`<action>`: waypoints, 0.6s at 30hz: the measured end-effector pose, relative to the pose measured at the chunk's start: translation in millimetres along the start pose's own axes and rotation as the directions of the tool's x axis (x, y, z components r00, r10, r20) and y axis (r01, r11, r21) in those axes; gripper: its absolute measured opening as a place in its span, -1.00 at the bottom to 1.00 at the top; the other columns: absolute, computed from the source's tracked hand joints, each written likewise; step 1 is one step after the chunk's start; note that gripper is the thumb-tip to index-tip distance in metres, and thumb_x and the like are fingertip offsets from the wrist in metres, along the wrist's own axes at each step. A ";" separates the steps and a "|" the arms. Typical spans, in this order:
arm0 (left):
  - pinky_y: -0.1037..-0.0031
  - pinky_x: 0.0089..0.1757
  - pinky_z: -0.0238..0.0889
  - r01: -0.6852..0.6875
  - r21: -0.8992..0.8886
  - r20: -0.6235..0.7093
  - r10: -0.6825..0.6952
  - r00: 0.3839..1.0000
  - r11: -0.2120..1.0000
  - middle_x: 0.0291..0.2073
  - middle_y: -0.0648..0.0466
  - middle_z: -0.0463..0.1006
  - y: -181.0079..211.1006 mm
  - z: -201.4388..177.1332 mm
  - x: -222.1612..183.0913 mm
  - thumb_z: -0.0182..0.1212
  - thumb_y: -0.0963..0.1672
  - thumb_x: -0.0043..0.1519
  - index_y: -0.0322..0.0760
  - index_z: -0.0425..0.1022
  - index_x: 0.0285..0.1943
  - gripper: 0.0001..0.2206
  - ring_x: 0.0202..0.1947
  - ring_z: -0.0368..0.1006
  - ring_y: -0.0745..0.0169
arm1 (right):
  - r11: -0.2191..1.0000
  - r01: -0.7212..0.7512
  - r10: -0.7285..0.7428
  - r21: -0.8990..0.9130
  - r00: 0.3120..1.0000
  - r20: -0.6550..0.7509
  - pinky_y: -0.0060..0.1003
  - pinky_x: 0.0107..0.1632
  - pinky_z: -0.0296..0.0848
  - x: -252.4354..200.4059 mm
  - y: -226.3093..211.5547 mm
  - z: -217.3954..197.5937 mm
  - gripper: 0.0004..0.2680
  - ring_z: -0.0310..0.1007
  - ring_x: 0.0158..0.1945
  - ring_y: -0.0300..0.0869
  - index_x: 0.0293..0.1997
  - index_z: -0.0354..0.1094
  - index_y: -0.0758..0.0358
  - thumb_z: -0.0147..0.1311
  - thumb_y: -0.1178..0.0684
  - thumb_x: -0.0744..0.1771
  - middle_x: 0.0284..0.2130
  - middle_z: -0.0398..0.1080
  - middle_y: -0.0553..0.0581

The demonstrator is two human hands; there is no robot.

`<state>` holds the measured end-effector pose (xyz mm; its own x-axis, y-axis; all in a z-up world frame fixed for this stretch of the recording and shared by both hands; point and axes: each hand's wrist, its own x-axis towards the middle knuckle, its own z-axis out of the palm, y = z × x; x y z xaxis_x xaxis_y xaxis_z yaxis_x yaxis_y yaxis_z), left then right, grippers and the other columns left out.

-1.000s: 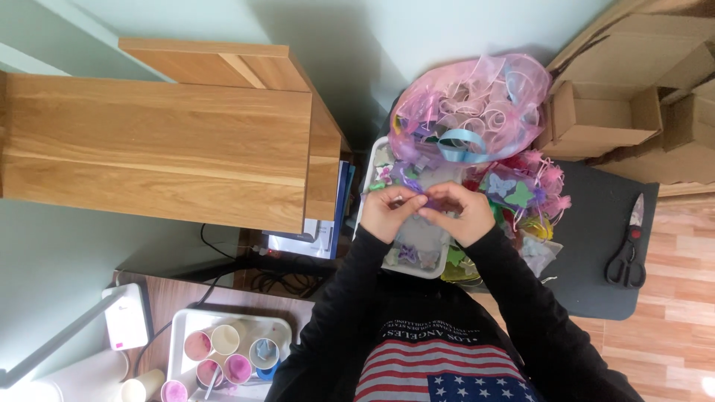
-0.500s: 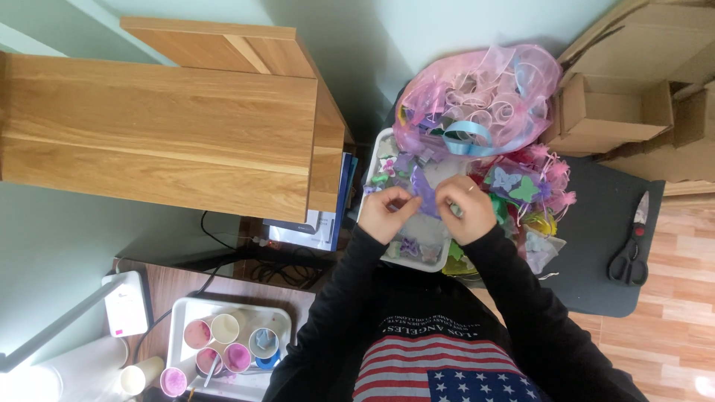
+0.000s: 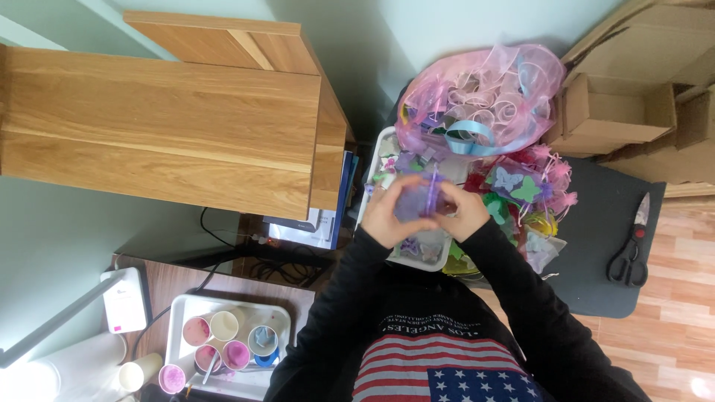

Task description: Packing small decorative butterflies and favors into mesh drawstring bags.

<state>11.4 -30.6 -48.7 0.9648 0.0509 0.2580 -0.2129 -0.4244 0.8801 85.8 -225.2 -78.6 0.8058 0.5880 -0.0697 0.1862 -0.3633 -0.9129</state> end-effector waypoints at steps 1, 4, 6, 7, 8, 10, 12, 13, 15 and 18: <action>0.33 0.04 0.38 0.001 0.000 0.000 -0.001 1.000 1.000 0.04 -0.06 0.58 2.8 -2.8 3.6 0.60 -0.01 -0.05 -0.28 0.37 0.29 -0.27 0.05 0.51 0.08 | 1.000 -0.001 0.001 0.001 1.000 0.001 -0.27 -0.17 0.55 0.1 1.9 1.1 -0.56 0.61 -0.30 -0.12 0.19 0.36 0.26 0.32 0.21 0.19 -0.33 0.54 0.20; -0.12 0.16 0.05 -0.190 0.362 0.126 0.154 0.980 0.913 0.24 -0.35 0.39 0.8 -4.2 5.4 0.69 0.10 -0.46 -0.27 0.05 0.46 0.23 0.25 0.20 -0.44 | 0.989 -0.094 0.090 0.112 0.995 0.037 -0.31 -0.17 0.56 3.2 10.8 7.3 -0.55 0.60 -0.28 -0.18 0.23 0.37 0.18 0.23 0.23 0.19 -0.31 0.59 0.12; -0.24 0.29 -0.07 -0.041 0.366 0.204 -0.037 0.978 0.930 0.09 -0.22 0.49 -14.1 7.5 -4.5 0.71 0.09 -0.31 -0.18 -0.03 0.54 0.21 0.27 0.19 -0.40 | 0.996 -0.084 0.085 -0.009 0.986 0.145 -0.34 -0.15 0.61 6.1 22.4 13.2 -0.57 0.62 -0.27 -0.20 0.15 0.41 0.21 0.33 0.20 0.17 -0.28 0.58 0.12; -0.24 0.29 -0.07 -0.039 0.367 0.201 -0.039 0.979 0.929 0.09 -0.22 0.49 -23.8 12.2 -9.6 0.71 0.09 -0.31 -0.18 -0.03 0.54 0.21 0.27 0.19 -0.40 | 0.997 -0.083 0.083 -0.009 0.985 0.148 -0.34 -0.15 0.61 7.2 20.3 15.8 -0.57 0.62 -0.27 -0.20 0.15 0.41 0.21 0.33 0.20 0.17 -0.28 0.58 0.12; -0.16 0.25 0.03 0.031 0.355 0.145 -0.088 0.985 0.934 0.08 -0.23 0.49 -33.6 17.3 -14.3 0.66 0.04 -0.27 -0.18 0.01 0.53 0.14 0.23 0.24 -0.40 | 0.999 -0.022 0.016 0.036 0.988 0.153 -0.34 -0.12 0.59 8.4 18.4 17.9 -0.60 0.60 -0.20 -0.21 0.13 0.42 0.25 0.30 0.21 0.17 -0.20 0.55 0.13; -0.08 0.21 0.12 0.104 0.338 0.089 -0.141 0.986 0.935 0.08 -0.25 0.49 -49.9 21.1 -21.4 0.62 0.00 -0.24 -0.18 0.05 0.52 0.08 0.19 0.28 -0.40 | 0.996 0.038 -0.051 0.081 0.986 0.158 -0.35 -0.08 0.56 12.4 13.9 18.9 -0.63 0.58 -0.14 -0.23 0.11 0.42 0.29 0.27 0.22 0.18 -0.12 0.53 0.14; 0.01 0.19 0.27 0.101 0.233 0.020 -0.108 0.994 0.967 0.08 -0.17 0.52 -62.7 17.1 -28.1 0.56 -0.03 -0.05 -0.15 0.08 0.48 -0.10 0.11 0.46 -0.26 | 0.990 0.027 -0.053 0.140 0.981 0.186 -0.37 -0.03 0.59 18.1 8.2 18.4 -0.75 0.55 -0.08 -0.25 0.07 0.51 0.23 0.25 0.17 0.28 -0.11 0.50 0.15; 0.01 0.19 0.27 0.107 0.235 0.016 -0.114 0.993 0.966 0.08 -0.17 0.52 -67.8 15.9 -31.9 0.56 -0.03 -0.05 -0.15 0.08 0.48 -0.10 0.11 0.46 -0.26 | 0.990 0.026 -0.054 0.142 0.980 0.193 -0.37 -0.03 0.59 23.3 13.8 19.7 -0.75 0.55 -0.08 -0.25 0.07 0.51 0.23 0.25 0.17 0.28 -0.11 0.50 0.15; 0.18 0.04 0.41 0.113 0.239 -0.147 -0.079 0.986 0.965 0.04 -0.14 0.53 -78.7 14.6 -35.7 0.57 -0.04 -0.01 -0.17 0.19 0.38 -0.21 0.01 0.52 -0.15 | 0.972 0.021 -0.034 0.235 0.998 0.053 -0.35 -0.07 0.52 36.6 24.8 19.6 -0.81 0.53 -0.06 -0.25 0.03 0.51 0.21 0.18 0.19 0.32 -0.05 0.52 0.13; 0.24 -0.04 0.45 0.262 0.147 -0.224 -0.226 0.948 0.954 -0.03 -0.11 0.58 -67.3 -0.2 -36.1 0.57 -0.06 -0.01 -0.22 0.30 0.35 -0.28 -0.03 0.56 -0.08 | 0.997 -0.073 0.072 -0.006 0.992 -0.106 -0.37 -0.12 0.53 63.0 56.5 36.0 -0.84 0.58 -0.15 -0.25 -0.04 0.53 0.17 0.21 0.19 0.31 -0.14 0.56 0.10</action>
<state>-9.1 -3.7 -117.2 0.9282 0.3467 0.1350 0.0725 -0.5245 0.8483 126.9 -182.7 -149.0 0.8722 0.4803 -0.0925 0.1297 -0.4095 -0.9031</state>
